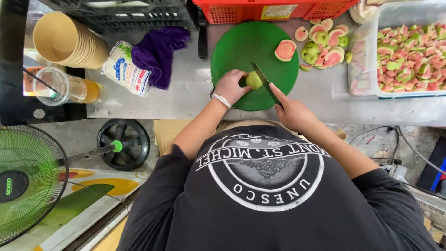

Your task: The person slices guava on a green cutting board and places the pieces into a plastic container.

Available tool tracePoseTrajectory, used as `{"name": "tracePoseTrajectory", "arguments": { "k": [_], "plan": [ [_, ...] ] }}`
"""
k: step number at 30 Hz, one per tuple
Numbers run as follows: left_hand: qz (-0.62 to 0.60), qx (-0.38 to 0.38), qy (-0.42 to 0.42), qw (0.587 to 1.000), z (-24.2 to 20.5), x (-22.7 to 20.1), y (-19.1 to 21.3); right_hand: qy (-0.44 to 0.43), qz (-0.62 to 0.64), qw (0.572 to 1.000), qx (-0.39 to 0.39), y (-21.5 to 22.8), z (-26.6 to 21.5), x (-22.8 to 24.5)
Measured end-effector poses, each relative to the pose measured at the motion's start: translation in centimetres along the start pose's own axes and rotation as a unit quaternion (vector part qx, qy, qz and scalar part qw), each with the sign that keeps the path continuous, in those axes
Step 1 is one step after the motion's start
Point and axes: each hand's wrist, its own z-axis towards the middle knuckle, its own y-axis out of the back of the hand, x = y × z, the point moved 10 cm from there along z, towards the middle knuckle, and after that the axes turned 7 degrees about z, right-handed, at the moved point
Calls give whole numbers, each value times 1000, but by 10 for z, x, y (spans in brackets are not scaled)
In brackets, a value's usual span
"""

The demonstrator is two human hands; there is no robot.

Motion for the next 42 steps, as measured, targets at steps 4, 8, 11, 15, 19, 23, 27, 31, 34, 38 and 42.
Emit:
{"name": "tracePoseTrajectory", "arguments": {
  "k": [4, 8, 11, 15, 19, 23, 27, 31, 34, 38, 42],
  "plan": [
    [-1, -14, 5, 1000, 1, 5, -9, 4, -17, 1000, 7, -10, 9, -1],
    [13, -31, -4, 999, -7, 9, -17, -26, -25, 999, -5, -28, 20, -4],
    [23, -42, -9, 999, -3, 10, -13, 1, -29, 999, -30, -26, 19, 5],
    [11, -34, -20, 999, -4, 11, -10, 22, -10, 999, -43, -7, 6, 17],
    [22, -22, 1, 1000, -6, 19, -10, 9, -17, 1000, -15, -12, 1, 23],
    [17, -39, -9, 999, -5, 18, -11, -4, -17, 1000, 3, -29, 13, 17],
    [40, 9, 7, 999, -2, 14, -10, -13, 21, 1000, -19, -32, 21, 2],
    [79, 28, -58, 995, 21, -4, 4, 137, 72, 978, -138, 1, -3, 6],
    [119, 49, -359, 924, 26, -59, -4, 68, 137, 972, -178, 27, -13, -25],
    [150, 204, -227, 940, 53, -45, -26, -26, 143, 975, -165, 33, -19, -49],
    [108, 98, -34, 989, 33, -31, -19, 2, 109, 989, -95, 14, -12, -27]
  ]
}}
